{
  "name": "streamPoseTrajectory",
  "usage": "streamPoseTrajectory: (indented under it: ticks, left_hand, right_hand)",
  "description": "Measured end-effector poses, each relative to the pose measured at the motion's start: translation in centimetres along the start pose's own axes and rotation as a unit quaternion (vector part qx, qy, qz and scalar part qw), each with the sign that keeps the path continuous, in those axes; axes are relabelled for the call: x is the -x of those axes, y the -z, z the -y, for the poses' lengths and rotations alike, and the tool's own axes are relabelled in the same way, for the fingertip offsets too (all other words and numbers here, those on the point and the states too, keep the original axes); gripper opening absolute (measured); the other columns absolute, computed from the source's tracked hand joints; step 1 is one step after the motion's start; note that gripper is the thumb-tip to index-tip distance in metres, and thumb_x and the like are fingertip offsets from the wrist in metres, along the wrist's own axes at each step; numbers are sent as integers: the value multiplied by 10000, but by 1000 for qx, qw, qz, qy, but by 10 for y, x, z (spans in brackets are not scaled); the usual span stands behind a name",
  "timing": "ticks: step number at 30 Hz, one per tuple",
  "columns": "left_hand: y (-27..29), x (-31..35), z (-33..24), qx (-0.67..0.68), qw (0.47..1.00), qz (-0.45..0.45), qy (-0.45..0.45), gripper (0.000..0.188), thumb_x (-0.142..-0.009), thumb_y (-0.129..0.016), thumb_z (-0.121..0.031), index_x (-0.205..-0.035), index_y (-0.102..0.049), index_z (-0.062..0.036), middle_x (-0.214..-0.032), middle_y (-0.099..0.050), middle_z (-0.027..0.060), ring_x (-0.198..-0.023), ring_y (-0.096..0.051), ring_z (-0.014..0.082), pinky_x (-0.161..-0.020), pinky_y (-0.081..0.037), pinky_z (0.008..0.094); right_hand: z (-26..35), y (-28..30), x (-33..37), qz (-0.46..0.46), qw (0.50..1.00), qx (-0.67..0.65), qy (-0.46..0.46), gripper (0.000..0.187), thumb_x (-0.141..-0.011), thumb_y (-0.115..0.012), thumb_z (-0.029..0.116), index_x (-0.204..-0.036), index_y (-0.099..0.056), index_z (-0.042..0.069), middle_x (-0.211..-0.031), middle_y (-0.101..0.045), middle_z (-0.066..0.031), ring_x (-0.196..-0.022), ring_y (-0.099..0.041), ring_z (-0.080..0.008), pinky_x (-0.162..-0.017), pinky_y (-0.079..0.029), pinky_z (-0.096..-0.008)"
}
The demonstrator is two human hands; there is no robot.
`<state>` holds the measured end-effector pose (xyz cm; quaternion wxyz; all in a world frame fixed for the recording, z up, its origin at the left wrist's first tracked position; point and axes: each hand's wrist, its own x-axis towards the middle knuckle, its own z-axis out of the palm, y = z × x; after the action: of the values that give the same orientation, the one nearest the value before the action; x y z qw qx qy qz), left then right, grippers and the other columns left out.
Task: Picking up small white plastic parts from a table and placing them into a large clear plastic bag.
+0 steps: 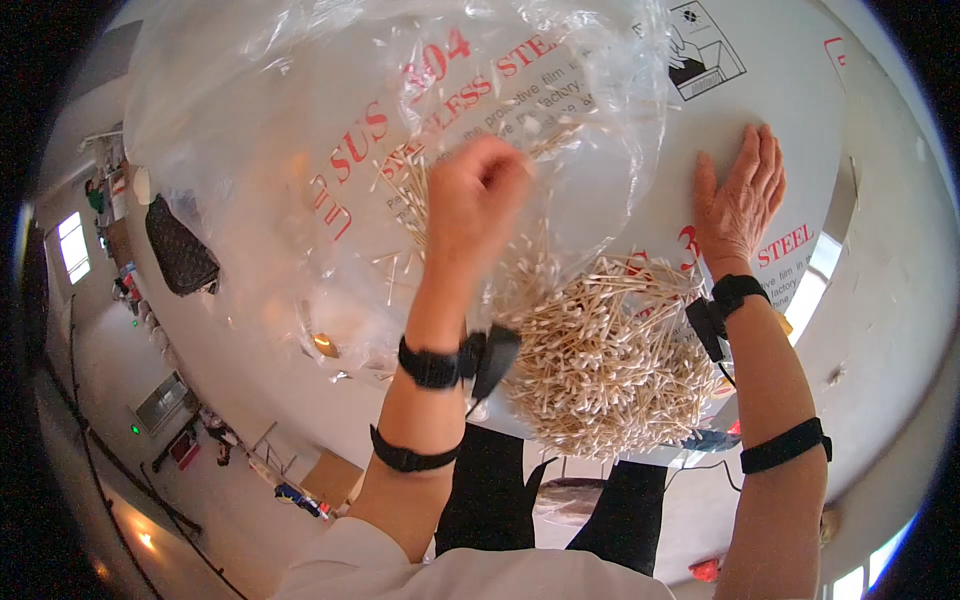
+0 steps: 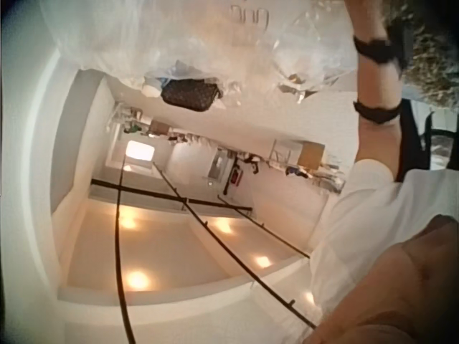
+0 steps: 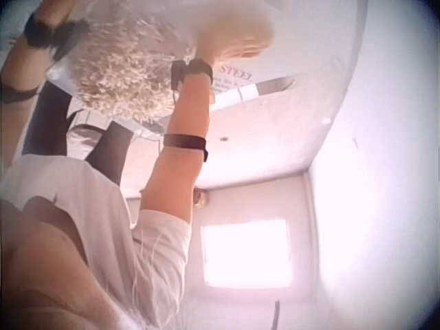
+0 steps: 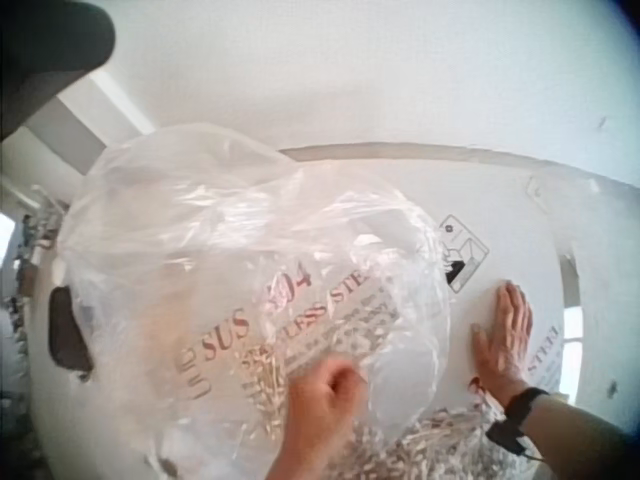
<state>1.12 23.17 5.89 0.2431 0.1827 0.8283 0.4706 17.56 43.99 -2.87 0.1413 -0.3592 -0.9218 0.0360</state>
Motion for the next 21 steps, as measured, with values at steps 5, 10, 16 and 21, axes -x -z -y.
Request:
streamPoseTrajectory:
  ticks: [5,10,16,21]
  left_hand:
    - [35,26,17,23,1000,12,17,118,-828,-669,-123,-855,-646,-10,-720,-611,-7,-638,-509,58,-587,-427,217]
    - [153,-39,98,-310,937,-159,2,75,-799,-628,-88,-845,-632,-29,-777,-632,106,-721,-604,216,-659,-470,329]
    - [198,-71,146,-429,899,-85,-4,115,-814,-653,-129,-821,-630,-17,-724,-605,66,-683,-578,179,-634,-459,348]
    - [213,-46,156,-239,954,-154,95,158,-828,-642,-133,-755,-595,-1,-676,-567,55,-557,-533,143,-528,-438,313]
  right_hand:
    - [-3,-5,4,-2,1000,1,-4,619,-887,-530,380,-1388,-336,75,-1449,-334,-113,-1376,-251,-276,-1133,-156,-429]
    - [2,-7,2,-11,1000,11,7,617,-892,-522,404,-1383,-345,75,-1446,-342,-109,-1369,-266,-268,-1132,-164,-415]
    - [1,-7,1,-20,1000,2,17,615,-896,-516,414,-1380,-351,73,-1442,-350,-107,-1365,-274,-267,-1128,-172,-414]
    - [-6,-7,2,-19,1000,11,18,613,-900,-505,423,-1379,-352,72,-1440,-351,-105,-1364,-272,-270,-1128,-169,-412]
